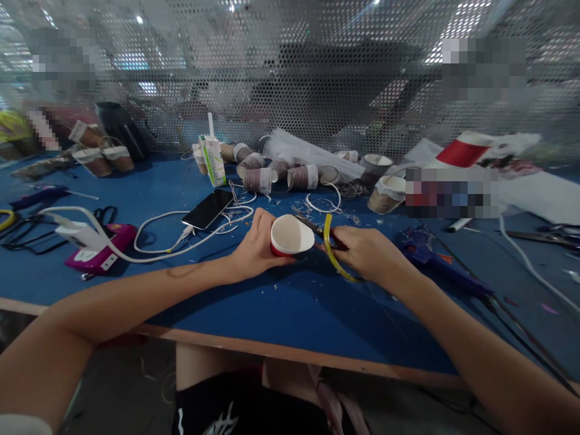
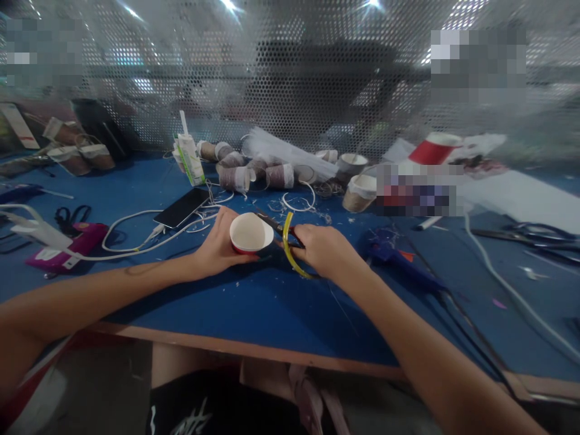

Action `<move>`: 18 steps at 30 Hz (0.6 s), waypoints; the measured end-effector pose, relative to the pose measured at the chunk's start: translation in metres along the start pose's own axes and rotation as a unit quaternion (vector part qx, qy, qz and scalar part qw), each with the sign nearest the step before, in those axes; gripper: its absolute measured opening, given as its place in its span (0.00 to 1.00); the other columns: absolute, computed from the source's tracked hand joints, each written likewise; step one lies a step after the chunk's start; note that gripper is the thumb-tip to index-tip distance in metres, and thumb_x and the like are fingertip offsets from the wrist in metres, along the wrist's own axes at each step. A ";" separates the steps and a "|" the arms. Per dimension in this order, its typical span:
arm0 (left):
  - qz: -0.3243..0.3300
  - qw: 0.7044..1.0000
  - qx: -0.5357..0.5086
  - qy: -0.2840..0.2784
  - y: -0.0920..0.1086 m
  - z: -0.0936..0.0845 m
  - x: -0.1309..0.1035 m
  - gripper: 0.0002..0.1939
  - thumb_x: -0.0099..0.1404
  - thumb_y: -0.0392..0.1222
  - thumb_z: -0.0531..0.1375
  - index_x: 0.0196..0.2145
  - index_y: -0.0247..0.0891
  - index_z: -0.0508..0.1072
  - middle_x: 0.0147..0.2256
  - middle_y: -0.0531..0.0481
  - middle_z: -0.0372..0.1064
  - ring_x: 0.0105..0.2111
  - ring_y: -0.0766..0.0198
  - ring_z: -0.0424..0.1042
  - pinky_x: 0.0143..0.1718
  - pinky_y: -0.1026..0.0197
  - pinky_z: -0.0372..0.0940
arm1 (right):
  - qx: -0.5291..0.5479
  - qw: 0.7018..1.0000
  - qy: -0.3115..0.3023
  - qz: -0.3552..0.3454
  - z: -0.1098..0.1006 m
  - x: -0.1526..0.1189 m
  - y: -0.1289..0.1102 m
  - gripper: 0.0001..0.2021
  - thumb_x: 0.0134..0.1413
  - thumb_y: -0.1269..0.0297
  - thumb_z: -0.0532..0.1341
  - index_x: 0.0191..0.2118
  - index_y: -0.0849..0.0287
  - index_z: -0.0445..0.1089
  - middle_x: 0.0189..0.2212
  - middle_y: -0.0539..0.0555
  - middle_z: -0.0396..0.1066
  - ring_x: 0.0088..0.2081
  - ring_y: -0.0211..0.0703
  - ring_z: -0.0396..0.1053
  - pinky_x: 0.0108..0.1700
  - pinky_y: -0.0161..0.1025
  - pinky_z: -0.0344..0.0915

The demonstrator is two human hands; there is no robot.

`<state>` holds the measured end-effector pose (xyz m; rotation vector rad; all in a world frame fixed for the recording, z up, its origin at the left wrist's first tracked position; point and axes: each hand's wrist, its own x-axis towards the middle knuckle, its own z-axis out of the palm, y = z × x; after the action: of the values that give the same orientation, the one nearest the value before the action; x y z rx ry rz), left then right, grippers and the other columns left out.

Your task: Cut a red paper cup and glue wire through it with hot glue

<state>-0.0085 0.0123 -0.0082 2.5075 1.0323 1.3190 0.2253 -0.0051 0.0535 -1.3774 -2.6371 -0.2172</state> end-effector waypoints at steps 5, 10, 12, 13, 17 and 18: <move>-0.009 1.000 -0.004 -0.006 0.000 0.000 0.001 0.32 0.48 0.53 0.70 0.41 0.38 0.58 0.38 0.48 0.56 0.41 0.55 0.62 0.43 0.45 0.65 | -0.001 1.000 0.005 -0.002 0.000 -0.001 -0.001 0.17 0.61 0.57 0.47 0.26 0.58 0.62 0.21 0.56 0.68 0.23 0.42 0.64 0.26 0.36 0.56; 0.020 0.999 -0.007 -0.033 0.001 -0.001 0.003 0.31 0.48 0.51 0.70 0.42 0.38 0.59 0.38 0.48 0.59 0.40 0.56 0.62 0.43 0.46 0.65 | -0.031 0.999 0.016 0.019 -0.003 0.000 -0.004 0.17 0.59 0.54 0.48 0.26 0.58 0.63 0.21 0.56 0.68 0.24 0.43 0.64 0.26 0.37 0.54; 0.027 0.999 -0.010 -0.035 0.000 -0.001 0.003 0.31 0.49 0.52 0.70 0.43 0.37 0.59 0.38 0.47 0.60 0.40 0.56 0.62 0.43 0.47 0.64 | -0.042 0.999 0.021 0.020 -0.004 -0.001 -0.005 0.16 0.58 0.54 0.49 0.26 0.58 0.63 0.22 0.56 0.68 0.24 0.42 0.64 0.26 0.36 0.53; 0.031 0.999 -0.011 -0.035 0.000 -0.001 0.003 0.31 0.49 0.52 0.70 0.43 0.37 0.59 0.38 0.47 0.60 0.41 0.56 0.62 0.43 0.47 0.64 | -0.047 0.998 0.025 0.019 -0.004 -0.001 -0.004 0.15 0.58 0.55 0.50 0.26 0.58 0.64 0.22 0.56 0.68 0.24 0.42 0.64 0.25 0.36 0.53; 0.048 0.998 -0.014 -0.031 -0.002 -0.001 0.003 0.31 0.50 0.52 0.69 0.44 0.37 0.59 0.38 0.47 0.60 0.41 0.56 0.62 0.43 0.48 0.63 | -0.055 0.998 0.034 0.003 -0.002 -0.002 -0.001 0.13 0.57 0.58 0.50 0.27 0.58 0.64 0.22 0.56 0.68 0.25 0.42 0.63 0.25 0.36 0.53; 0.050 0.998 -0.016 -0.031 -0.002 -0.001 0.003 0.31 0.50 0.52 0.69 0.44 0.37 0.59 0.38 0.47 0.60 0.41 0.56 0.61 0.43 0.48 0.62 | -0.052 0.998 0.031 -0.002 -0.002 -0.002 0.000 0.13 0.57 0.59 0.50 0.27 0.58 0.64 0.22 0.55 0.68 0.25 0.41 0.63 0.25 0.35 0.53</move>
<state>-0.0093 0.0156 -0.0059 2.5897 0.8770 1.2641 0.2267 -0.0072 0.0551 -1.3720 -2.6114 -0.3971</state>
